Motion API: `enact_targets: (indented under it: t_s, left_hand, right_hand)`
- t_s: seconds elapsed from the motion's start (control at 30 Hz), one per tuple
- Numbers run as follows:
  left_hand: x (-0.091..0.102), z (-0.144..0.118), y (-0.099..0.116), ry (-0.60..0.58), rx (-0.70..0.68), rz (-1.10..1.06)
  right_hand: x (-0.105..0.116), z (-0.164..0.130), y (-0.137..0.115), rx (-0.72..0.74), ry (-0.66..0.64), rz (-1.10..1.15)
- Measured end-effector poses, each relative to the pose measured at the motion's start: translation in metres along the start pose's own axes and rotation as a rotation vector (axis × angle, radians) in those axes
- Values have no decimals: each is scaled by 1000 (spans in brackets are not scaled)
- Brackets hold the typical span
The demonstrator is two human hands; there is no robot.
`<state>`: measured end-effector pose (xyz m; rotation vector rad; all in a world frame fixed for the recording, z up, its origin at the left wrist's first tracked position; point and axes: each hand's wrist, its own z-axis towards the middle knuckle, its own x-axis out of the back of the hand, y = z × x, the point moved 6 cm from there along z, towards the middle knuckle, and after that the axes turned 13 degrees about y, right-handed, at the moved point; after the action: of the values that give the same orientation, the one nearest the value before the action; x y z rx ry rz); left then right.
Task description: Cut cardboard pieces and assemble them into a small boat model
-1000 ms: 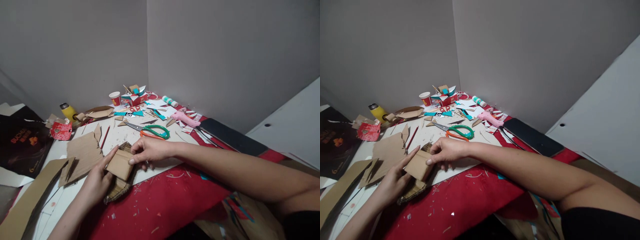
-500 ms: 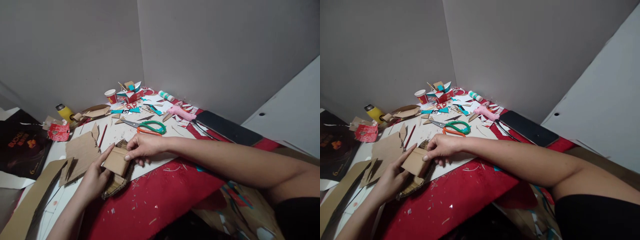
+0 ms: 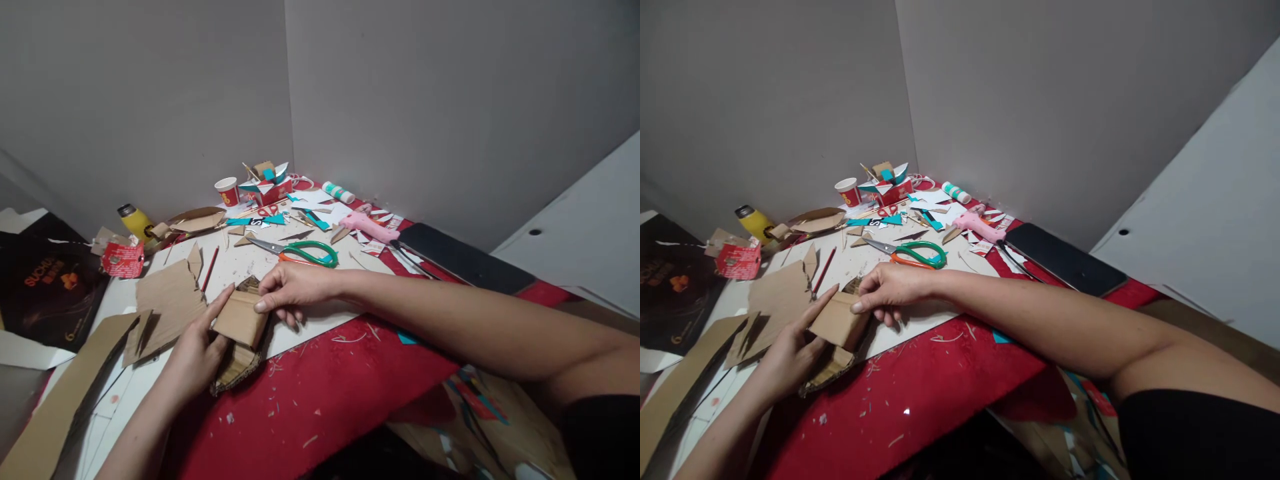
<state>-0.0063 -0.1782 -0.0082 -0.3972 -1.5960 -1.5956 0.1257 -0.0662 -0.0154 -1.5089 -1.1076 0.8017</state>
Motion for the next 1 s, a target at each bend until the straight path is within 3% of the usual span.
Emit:
enact_targets:
  t_s: [0.3,0.5,0.77,0.87,1.0]
  left_hand:
    - [-1,-1,-4,18,8,-16]
    - [-1,-3,-5,70,22,-51]
    - [11,0,-13,320,95,-161]
    - [19,-1,-10,427,51,-95]
    - [22,-1,-11,489,30,-5]
  right_hand:
    - [-2,2,1,15,-61,-30]
    - [-1,3,8,-11,-30,-36]
    - [17,2,-2,68,295,-17]
    - [11,-3,-7,130,335,-172]
    - [0,-17,-21,423,503,-565]
